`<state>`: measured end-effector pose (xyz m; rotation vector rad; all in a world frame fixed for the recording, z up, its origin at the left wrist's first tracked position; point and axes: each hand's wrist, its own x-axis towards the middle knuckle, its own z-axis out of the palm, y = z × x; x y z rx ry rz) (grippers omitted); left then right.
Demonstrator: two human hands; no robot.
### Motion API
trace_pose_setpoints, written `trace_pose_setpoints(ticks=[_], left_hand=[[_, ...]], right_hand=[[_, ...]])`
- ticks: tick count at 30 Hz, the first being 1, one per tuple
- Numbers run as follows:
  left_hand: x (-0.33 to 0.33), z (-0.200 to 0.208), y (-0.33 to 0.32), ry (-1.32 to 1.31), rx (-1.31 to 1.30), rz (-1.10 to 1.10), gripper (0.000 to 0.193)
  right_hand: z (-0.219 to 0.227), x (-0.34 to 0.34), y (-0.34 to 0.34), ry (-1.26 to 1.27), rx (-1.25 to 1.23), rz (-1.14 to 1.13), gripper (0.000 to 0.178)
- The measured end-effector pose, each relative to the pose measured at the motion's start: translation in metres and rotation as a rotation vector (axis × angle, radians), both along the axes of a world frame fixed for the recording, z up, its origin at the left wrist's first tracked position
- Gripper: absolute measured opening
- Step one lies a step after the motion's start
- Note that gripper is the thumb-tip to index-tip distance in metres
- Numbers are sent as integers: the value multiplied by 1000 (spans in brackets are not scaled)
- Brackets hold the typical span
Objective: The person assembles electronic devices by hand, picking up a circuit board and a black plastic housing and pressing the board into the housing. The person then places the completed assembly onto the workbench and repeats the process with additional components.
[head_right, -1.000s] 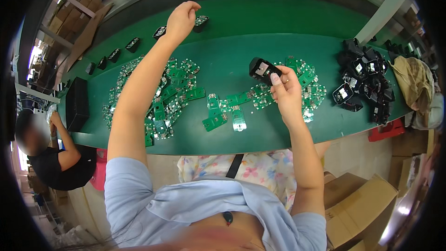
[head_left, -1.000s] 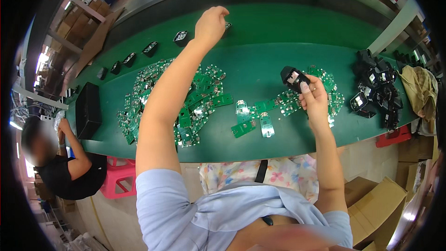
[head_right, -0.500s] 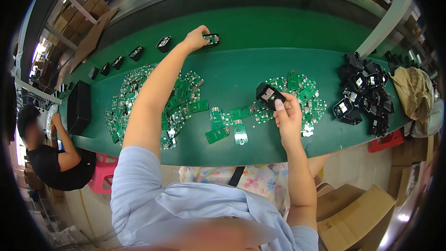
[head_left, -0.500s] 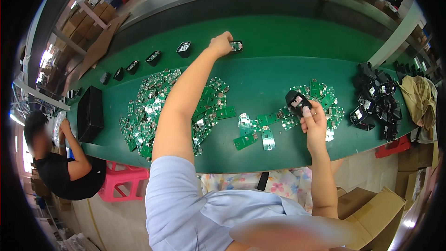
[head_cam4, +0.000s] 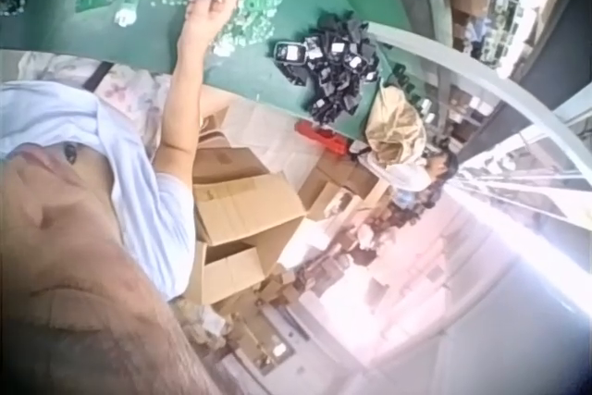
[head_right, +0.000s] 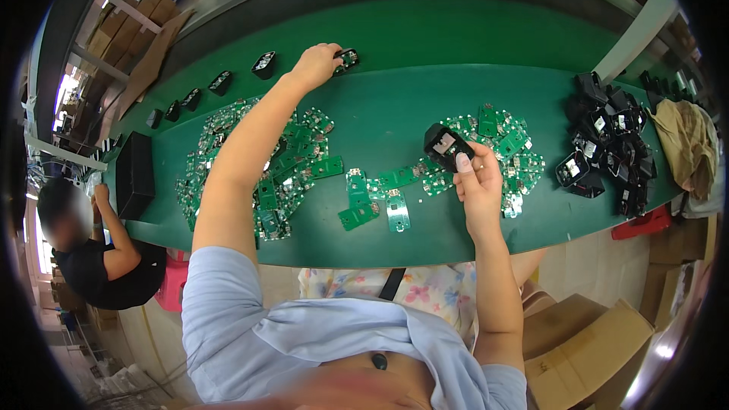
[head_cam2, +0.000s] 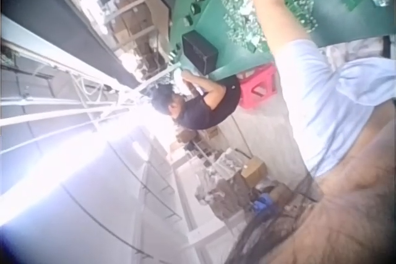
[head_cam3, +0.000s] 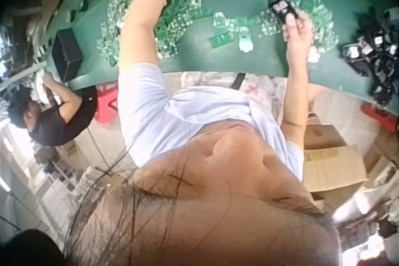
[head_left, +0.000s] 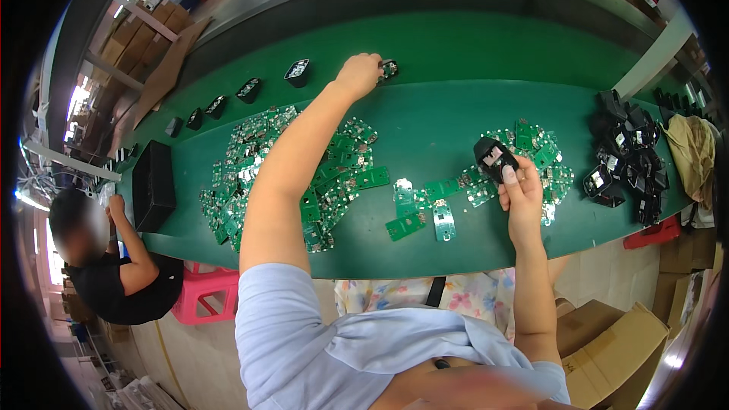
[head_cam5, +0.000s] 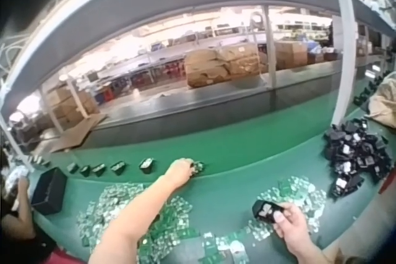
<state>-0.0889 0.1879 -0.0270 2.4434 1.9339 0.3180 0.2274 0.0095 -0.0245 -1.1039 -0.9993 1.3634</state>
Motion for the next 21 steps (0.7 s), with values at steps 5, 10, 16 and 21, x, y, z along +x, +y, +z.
trace_pose_setpoints(ticks=[5, 10, 16, 21], left_hand=[[5, 10, 0, -22, -59, 24, 25], [21, 18, -2, 33, -78, 190, 26], [12, 21, 10, 61, -178, 188, 29], [14, 19, 15, -11, -50, 292, 33]], right_hand=[[1, -1, -1, -20, 11, -19, 20], [2, 1, -1, -47, -1, -1, 20], [2, -1, 0, -42, 14, 5, 24], [5, -1, 1, -44, -5, -7, 23]])
